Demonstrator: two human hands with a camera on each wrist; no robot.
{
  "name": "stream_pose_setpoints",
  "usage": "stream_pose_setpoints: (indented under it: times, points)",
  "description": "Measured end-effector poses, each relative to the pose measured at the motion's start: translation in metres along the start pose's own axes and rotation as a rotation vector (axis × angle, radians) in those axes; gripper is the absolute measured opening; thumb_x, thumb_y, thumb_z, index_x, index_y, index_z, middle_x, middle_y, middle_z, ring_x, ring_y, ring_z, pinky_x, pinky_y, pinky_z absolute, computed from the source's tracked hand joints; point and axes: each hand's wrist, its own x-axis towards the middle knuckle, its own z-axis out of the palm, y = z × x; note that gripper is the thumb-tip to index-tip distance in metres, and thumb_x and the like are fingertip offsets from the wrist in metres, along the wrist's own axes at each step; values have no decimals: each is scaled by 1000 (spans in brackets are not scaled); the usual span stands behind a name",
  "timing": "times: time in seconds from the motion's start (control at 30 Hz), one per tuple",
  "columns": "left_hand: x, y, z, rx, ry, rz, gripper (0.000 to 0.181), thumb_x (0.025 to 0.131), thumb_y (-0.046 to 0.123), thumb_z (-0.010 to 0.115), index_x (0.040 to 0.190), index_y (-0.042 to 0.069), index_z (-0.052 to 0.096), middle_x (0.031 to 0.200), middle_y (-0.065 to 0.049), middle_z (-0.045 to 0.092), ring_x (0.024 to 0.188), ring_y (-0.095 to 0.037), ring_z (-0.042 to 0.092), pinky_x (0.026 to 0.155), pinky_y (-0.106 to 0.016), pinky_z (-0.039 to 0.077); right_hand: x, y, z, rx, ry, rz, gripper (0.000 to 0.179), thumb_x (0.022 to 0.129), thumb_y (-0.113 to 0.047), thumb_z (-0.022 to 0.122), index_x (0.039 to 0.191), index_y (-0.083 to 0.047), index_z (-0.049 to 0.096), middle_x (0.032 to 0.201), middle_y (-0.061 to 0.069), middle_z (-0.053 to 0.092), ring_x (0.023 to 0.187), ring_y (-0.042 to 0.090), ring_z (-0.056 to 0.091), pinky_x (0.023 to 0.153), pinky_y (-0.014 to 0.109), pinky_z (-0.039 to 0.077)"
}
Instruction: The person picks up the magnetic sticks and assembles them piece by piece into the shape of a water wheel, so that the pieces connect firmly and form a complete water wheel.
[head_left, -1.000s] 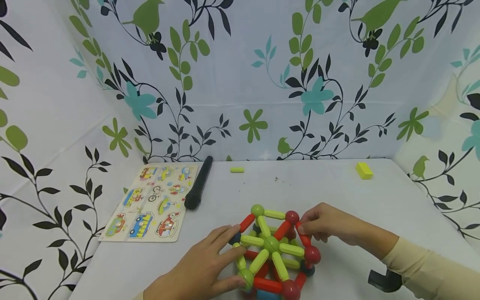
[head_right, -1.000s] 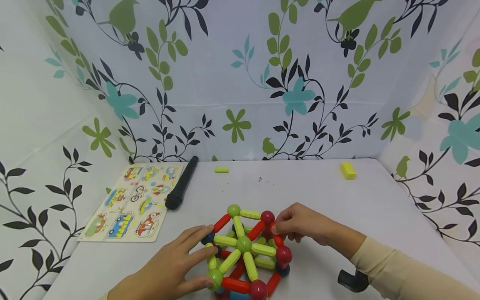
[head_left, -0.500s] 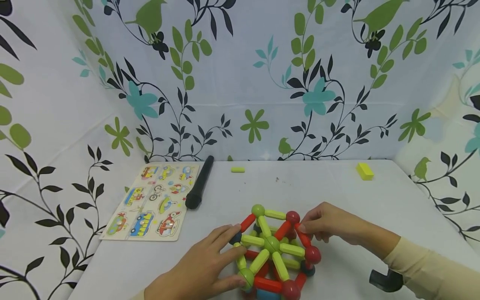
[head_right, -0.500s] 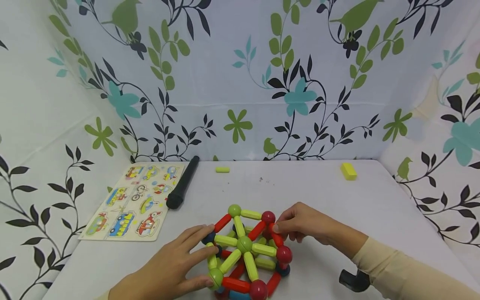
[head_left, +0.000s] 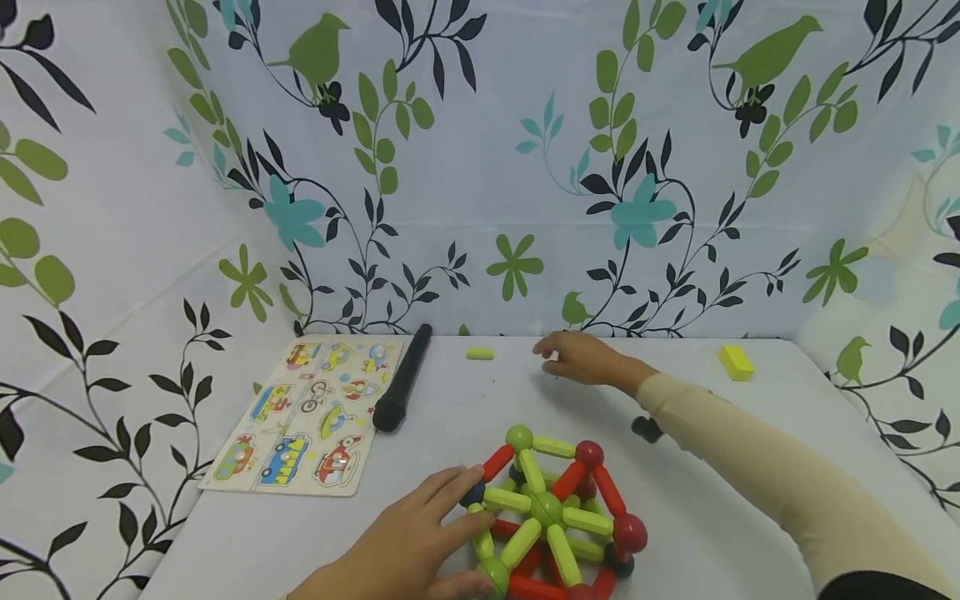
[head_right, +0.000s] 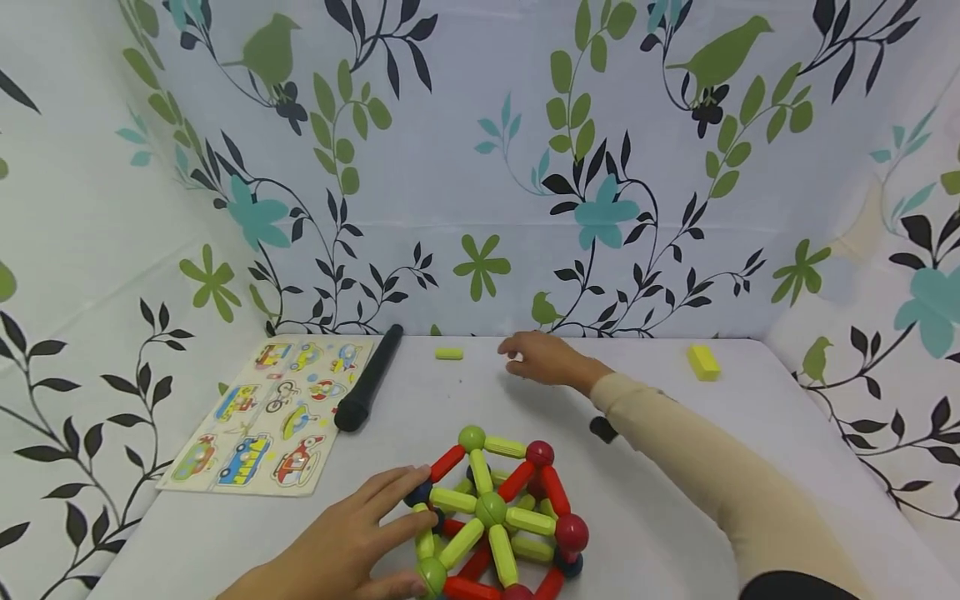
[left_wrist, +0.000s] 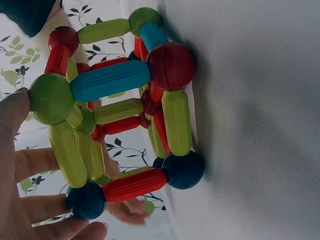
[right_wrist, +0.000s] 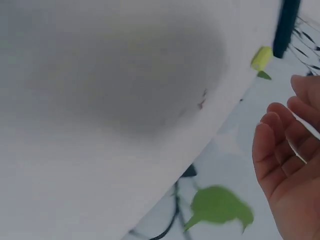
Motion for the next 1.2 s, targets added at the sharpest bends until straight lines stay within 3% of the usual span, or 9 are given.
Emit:
stream_pose_setpoints:
  times: [0.17,0.27,0.43,0.67,0.77,0.9,1.07,1.2]
  points:
    - [0,-1,1,30,8,19,51,99,65,48,131,28,63,156,-8,45,137,-27,48,95,-39,57,67,-24,10,-192,-175,-72,42,101,-26,63,141,-11,61,134,7,66,124,24,61,104,43,50]
    - [0,1,4,52,27,41,49,100,64,48,130,28,63,156,-9,45,137,-27,49,95,-37,56,89,-37,21,-305,-209,-105,37,101,-23,61,136,-10,63,127,6,67,116,21,63,102,40,51]
    - [1,3,2,41,15,31,51,100,64,47,133,28,62,158,-8,42,139,-26,46,98,-39,55,113,-49,34,-477,-183,-115,21,101,-19,58,115,-9,69,104,5,65,90,19,61,83,37,54]
    - [-1,1,-2,12,-15,18,53,100,65,46,135,28,61,158,-9,42,139,-27,47,100,-40,54,116,-48,38,-469,-221,-77,17,103,-26,60,98,-13,70,89,1,67,80,16,56,75,34,53]
    - [-2,1,-4,8,-42,8,55,100,66,46,137,28,60,159,-8,41,140,-28,46,100,-41,54,101,-46,28,-418,-230,-86,13,100,-25,62,95,-15,69,84,-3,65,75,14,54,69,32,51]
    - [-1,1,-4,30,-33,5,58,99,67,46,139,28,60,160,-8,40,142,-28,44,101,-43,53,61,-43,0,-335,-174,-129,8,97,-24,66,101,-19,71,88,-8,65,78,12,56,72,29,52]
    - [-1,1,-4,51,-32,-7,60,99,69,44,140,29,60,160,-7,40,143,-27,43,102,-43,53,-16,-48,-35,-245,-49,-229,14,94,-21,72,108,-19,74,94,-9,68,84,12,59,75,28,54]
    - [0,0,-5,46,-41,4,59,99,68,44,140,29,59,161,-8,39,142,-27,43,101,-43,53,-82,-56,-50,-214,7,-288,19,90,-19,77,109,-20,75,96,-10,67,86,8,58,74,25,55]
